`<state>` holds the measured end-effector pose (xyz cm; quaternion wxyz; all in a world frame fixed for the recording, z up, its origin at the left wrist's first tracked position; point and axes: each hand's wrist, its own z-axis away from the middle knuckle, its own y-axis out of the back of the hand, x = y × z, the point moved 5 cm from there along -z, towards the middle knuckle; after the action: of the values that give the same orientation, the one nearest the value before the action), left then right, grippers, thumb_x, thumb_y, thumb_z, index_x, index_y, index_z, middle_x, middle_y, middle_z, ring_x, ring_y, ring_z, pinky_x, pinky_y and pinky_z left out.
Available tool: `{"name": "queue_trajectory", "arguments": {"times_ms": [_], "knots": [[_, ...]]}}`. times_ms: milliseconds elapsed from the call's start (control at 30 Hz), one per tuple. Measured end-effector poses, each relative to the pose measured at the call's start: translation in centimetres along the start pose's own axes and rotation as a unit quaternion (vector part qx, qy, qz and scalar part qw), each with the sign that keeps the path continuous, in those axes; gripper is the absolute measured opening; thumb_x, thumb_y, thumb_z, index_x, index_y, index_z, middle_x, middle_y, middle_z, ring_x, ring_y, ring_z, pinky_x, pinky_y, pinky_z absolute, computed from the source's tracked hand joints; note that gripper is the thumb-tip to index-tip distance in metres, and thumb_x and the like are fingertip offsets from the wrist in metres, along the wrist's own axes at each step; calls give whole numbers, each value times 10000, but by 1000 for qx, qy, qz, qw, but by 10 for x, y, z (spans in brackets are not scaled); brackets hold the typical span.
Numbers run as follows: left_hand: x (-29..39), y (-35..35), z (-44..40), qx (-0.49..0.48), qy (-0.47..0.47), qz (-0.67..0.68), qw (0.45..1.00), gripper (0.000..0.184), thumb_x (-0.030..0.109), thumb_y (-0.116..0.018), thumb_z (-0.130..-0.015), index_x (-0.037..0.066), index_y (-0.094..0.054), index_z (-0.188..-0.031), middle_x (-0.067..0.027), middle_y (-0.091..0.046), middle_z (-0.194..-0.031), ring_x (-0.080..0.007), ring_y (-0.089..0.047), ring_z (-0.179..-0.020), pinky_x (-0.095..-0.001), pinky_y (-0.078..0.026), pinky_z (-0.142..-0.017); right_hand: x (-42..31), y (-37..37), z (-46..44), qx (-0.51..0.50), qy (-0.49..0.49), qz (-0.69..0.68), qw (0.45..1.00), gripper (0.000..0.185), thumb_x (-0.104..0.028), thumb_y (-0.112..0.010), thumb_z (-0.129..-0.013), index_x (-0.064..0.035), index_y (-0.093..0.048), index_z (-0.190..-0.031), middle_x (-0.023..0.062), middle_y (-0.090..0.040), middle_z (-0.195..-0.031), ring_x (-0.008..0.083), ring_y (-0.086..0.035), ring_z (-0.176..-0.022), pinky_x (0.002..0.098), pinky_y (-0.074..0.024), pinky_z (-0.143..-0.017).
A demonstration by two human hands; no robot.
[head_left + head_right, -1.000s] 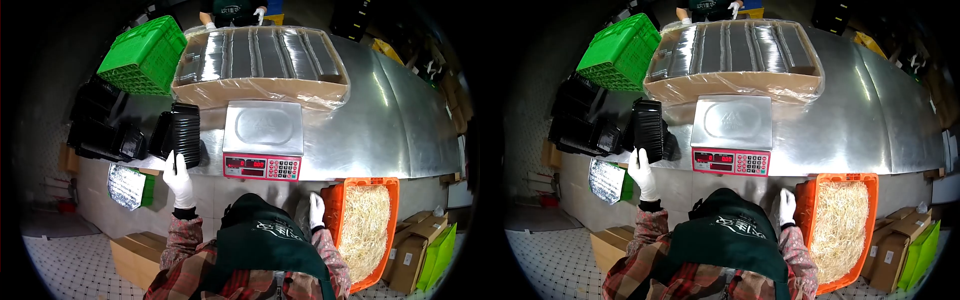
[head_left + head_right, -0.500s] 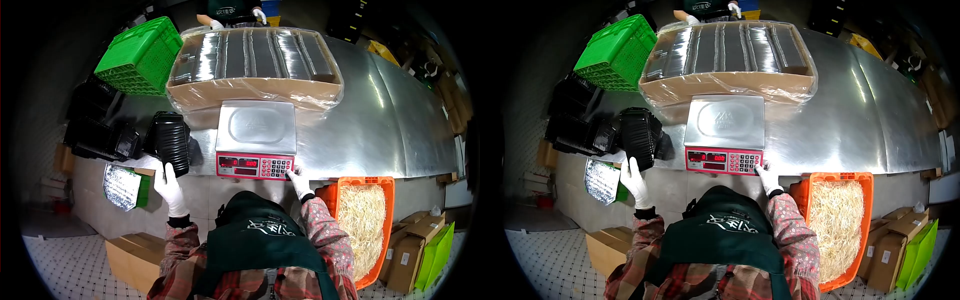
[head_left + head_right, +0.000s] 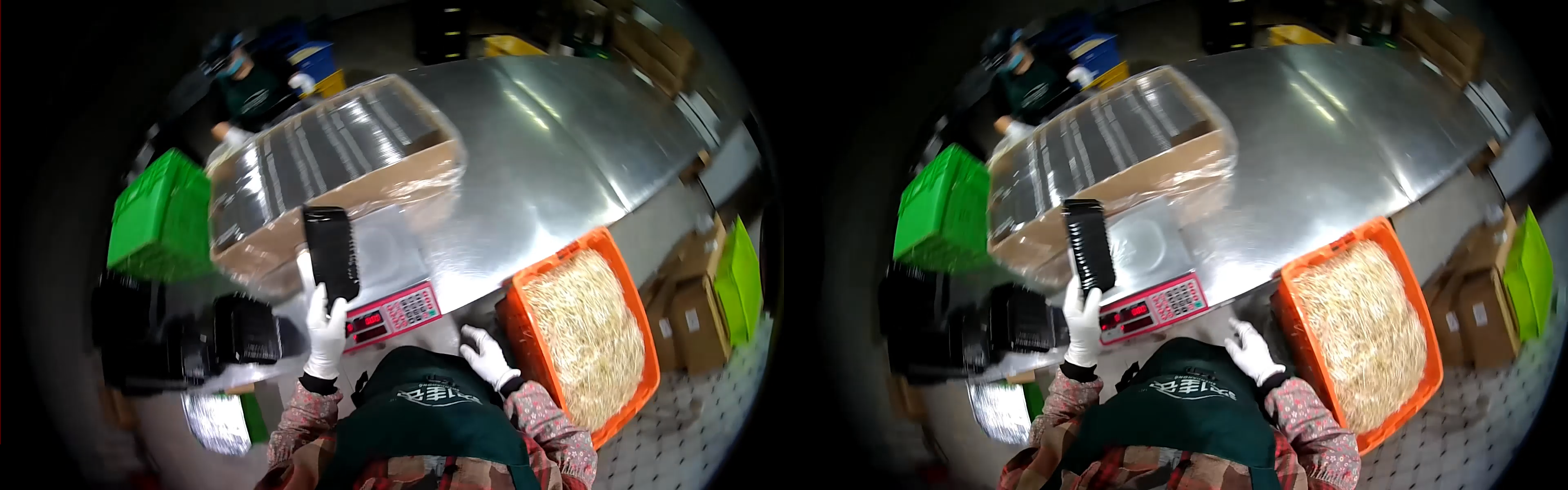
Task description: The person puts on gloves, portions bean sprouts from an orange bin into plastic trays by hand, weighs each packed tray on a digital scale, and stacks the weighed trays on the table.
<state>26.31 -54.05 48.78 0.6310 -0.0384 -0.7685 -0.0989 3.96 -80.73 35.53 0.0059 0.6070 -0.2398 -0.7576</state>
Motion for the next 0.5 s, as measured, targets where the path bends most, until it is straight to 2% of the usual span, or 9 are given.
{"name": "queue_trajectory", "arguments": {"times_ms": [67,100,200,233,267,300,367,400,500], "knots": [[-10,-62,-15,-122,-100,-149,976,388,40,-619,-929,-55,-591,-1305,-181,-641,-1276,-332,-558,-1279,-394,-402,-1111,26,-3,40,-10,-24,15,1000,480,-220,-671,-934,-4,-582,-1354,199,-649,-1257,327,-645,-1138,388,-498,-1008],[18,-101,-20,-214,-173,-232,933,376,79,-641,-921,-12,-631,-1285,-204,-663,-1224,-429,-508,-1315,-466,-353,-1154,9,6,60,-22,-49,61,997,457,-249,-653,-950,-10,-597,-1336,200,-670,-1224,316,-664,-1098,385,-515,-975],[-8,-201,-39,-372,-270,-230,858,315,55,-605,-893,48,-686,-1196,-153,-715,-1095,-326,-638,-1105,-536,-298,-1187,9,14,114,66,-133,16,989,399,-245,-621,-970,-35,-627,-1310,171,-690,-1208,284,-692,-1036,383,-535,-932],[-25,-228,-46,-371,-311,-237,842,315,42,-591,-870,85,-709,-1158,-132,-722,-1029,-292,-664,-994,-553,-289,-1191,8,17,132,119,-146,9,982,392,-255,-613,-977,-41,-633,-1304,153,-696,-1205,281,-696,-1024,379,-535,-932],[-48,-252,-59,-400,-273,-284,828,332,44,-587,-864,112,-714,-1162,-127,-720,-990,-294,-666,-998,-553,-295,-1186,13,16,154,150,-166,3,975,392,-255,-613,-977,-41,-633,-1304,153,-696,-1205,281,-696,-1024,379,-535,-932],[-76,-272,-71,-386,-321,-304,810,325,44,-589,-860,124,-718,-1148,-124,-718,-970,-297,-669,-986,-553,-292,-1187,20,16,174,227,-168,-3,959,387,-249,-621,-975,-39,-635,-1300,156,-699,-1194,281,-700,-1019,372,-537,-929],[-123,-298,-93,-376,-374,-329,781,328,57,-609,-848,143,-719,-1146,-112,-720,-1000,-286,-663,-1011,-541,-287,-1189,14,23,213,344,-203,-34,916,368,-224,-650,-965,-36,-648,-1282,154,-715,-1147,266,-710,-1010,349,-542,-914],[-152,-306,-105,-388,-352,-364,770,369,88,-639,-828,157,-706,-1184,-105,-718,-1089,-298,-622,-1143,-577,-259,-1191,31,15,235,384,-241,-88,887,358,-192,-667,-954,-35,-655,-1276,148,-725,-1114,243,-710,-1014,336,-543,-900],[-137,-322,-95,-416,-326,-470,707,632,182,-708,-782,144,-559,-1396,-122,-552,-1422,-352,-380,-1424,-644,-183,-1194,37,12,298,483,-277,-104,824,324,-173,-676,-943,-32,-682,-1235,143,-732,-1088,238,-716,-979,334,-549,-881]]}}
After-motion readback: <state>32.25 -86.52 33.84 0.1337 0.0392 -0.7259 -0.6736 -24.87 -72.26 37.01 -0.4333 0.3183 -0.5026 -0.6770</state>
